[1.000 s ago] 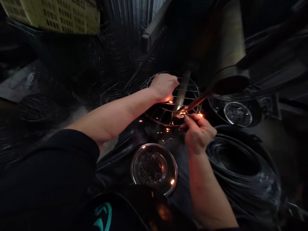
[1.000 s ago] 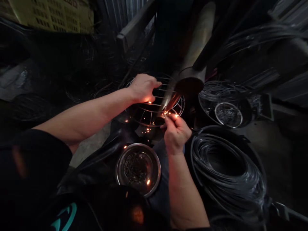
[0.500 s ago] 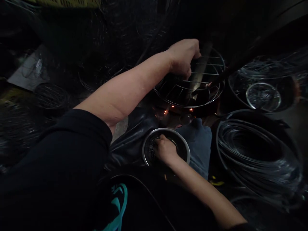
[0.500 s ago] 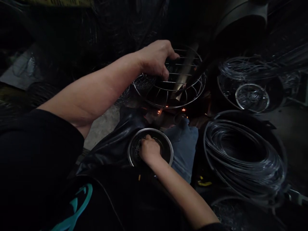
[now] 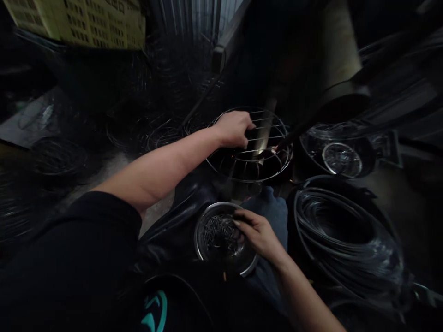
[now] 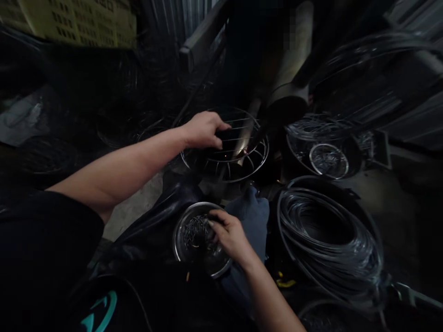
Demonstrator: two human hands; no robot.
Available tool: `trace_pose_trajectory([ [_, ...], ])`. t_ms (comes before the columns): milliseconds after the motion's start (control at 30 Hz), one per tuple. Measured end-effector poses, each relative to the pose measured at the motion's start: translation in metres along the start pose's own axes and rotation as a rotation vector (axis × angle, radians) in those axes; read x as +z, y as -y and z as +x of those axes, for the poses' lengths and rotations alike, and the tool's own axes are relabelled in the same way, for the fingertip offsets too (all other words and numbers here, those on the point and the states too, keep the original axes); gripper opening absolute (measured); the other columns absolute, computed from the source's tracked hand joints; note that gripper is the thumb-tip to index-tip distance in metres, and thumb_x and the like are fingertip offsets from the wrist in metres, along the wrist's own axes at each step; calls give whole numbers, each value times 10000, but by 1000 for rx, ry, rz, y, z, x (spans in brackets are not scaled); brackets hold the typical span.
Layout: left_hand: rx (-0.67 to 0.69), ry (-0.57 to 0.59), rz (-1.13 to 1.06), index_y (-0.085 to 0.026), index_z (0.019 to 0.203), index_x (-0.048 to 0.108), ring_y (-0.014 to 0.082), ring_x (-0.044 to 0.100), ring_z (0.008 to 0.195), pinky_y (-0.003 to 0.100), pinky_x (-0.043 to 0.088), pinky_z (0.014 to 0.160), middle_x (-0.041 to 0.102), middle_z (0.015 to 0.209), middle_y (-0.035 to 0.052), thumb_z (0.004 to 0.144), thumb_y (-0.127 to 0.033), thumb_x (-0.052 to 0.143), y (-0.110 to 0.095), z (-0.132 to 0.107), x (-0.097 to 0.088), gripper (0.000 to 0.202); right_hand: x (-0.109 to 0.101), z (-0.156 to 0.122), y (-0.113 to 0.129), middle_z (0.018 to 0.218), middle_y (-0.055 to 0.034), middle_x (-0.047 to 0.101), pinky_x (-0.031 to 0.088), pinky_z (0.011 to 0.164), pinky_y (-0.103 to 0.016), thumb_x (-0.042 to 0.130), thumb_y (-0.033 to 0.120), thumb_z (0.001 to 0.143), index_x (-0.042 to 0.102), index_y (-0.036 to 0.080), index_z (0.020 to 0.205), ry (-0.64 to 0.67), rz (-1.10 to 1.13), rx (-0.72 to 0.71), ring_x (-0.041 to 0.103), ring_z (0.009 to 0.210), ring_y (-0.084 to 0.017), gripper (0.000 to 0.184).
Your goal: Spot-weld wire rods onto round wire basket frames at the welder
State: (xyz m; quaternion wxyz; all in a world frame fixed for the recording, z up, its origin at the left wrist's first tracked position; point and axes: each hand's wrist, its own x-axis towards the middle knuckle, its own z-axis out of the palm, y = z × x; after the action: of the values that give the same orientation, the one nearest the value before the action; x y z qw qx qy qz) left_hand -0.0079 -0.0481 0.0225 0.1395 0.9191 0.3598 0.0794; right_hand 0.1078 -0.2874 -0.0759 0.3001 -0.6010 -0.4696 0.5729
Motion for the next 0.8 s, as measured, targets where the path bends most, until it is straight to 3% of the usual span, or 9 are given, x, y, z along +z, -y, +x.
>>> trace_pose_trajectory([
  [100,-17,-23,72,-197,1153,682,253,609,962,334,442,769,675,977,67,667,-294,678,0,-3,2,496,-31,-2,26,797,-45,696,505,613,-281,668,305,721,718,185,893,-204,-17,-210,639,680,-182,216],
  [200,-11,-46,116,-221,1193,660,238,609,942,313,436,737,660,967,61,691,-303,647,-3,-2,1,508,-55,3,47,692,-17,675,473,547,-255,686,278,734,730,198,869,-368,-23,-306,593,572,-147,163],
  [300,-16,-49,128,-225,1210,649,225,608,924,293,428,710,652,951,54,694,-294,641,-6,0,1,520,-64,18,59,667,-10,662,439,486,-254,674,306,766,729,196,915,-563,-38,-387,555,497,-136,193],
  [400,-21,-64,155,-238,1199,653,216,610,891,283,415,682,650,926,44,694,-296,640,-9,0,1,508,-62,39,66,725,-37,679,479,600,-294,628,329,786,742,198,846,-740,-306,-504,613,619,-177,183],
  [500,-4,-73,191,-253,1190,656,206,613,846,281,404,654,645,932,49,708,-314,618,-11,-1,-1,487,-58,56,70,757,-61,703,494,698,-328,592,310,780,754,192,845,-792,-446,-495,642,712,-212,210],
  [633,-19,-79,218,-256,1205,649,217,620,862,289,408,653,647,981,65,708,-314,597,-11,-1,-5,503,-53,65,69,709,-52,699,498,577,-301,615,331,771,747,167,918,-783,-174,-419,633,605,-192,257],
  [800,6,-51,184,-262,1223,641,218,623,914,282,424,706,671,981,51,708,-279,583,-10,2,-9,519,-51,66,75,548,-17,642,417,387,-226,699,312,714,734,124,864,-757,157,-377,530,403,-125,243],
])
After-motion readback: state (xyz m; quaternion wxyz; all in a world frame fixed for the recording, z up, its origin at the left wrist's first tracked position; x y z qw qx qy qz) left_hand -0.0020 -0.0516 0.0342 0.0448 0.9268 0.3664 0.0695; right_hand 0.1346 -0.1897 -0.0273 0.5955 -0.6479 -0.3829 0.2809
